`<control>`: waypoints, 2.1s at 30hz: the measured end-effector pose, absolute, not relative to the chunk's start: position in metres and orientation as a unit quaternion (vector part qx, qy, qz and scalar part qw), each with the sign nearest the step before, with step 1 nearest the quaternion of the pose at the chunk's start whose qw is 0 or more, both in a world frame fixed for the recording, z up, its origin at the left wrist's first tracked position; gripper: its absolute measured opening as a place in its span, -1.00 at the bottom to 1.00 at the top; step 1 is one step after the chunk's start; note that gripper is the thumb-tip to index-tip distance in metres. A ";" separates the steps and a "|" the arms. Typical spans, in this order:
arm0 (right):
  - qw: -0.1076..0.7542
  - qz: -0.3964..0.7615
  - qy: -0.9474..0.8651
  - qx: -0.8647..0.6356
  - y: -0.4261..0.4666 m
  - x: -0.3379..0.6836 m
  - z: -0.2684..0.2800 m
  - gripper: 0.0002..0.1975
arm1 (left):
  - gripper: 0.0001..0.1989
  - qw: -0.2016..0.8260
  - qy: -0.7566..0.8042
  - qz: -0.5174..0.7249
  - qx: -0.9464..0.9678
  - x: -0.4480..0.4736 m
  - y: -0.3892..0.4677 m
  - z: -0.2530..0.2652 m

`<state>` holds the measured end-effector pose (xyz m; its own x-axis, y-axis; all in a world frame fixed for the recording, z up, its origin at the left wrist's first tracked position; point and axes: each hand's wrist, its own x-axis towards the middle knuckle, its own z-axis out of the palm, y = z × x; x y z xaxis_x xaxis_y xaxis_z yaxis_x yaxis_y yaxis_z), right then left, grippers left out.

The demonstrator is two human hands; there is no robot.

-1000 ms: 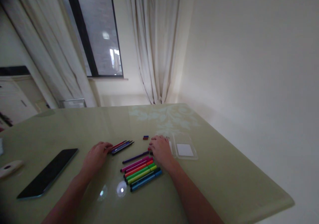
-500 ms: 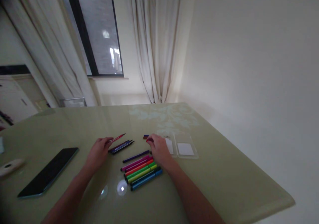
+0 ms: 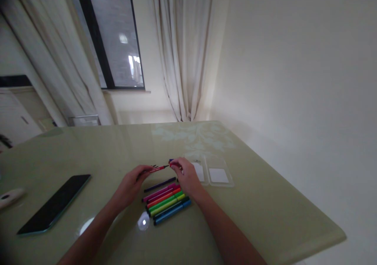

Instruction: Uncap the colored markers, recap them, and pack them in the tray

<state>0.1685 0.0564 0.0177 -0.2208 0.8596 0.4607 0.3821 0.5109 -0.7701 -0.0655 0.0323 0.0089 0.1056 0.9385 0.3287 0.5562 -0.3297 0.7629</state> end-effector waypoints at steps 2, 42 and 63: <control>0.460 0.262 -0.740 -0.414 0.056 0.168 0.017 -0.82 | -0.71 0.237 0.527 0.407 0.708 -0.064 0.032 0.009; 0.222 0.055 -0.807 -0.544 0.072 0.166 0.001 -0.86 | -0.71 0.032 0.733 0.158 0.661 -0.118 0.037 0.000; 0.455 0.253 -0.755 -0.399 0.059 0.166 0.016 -0.84 | -0.72 0.221 0.559 0.402 0.690 -0.066 0.032 0.012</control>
<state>0.1658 0.0595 0.0160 -0.2675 0.8323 0.4856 0.3724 0.5541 -0.7445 -0.0661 0.0317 0.0115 0.0509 0.9497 0.3089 0.5945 -0.2773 0.7547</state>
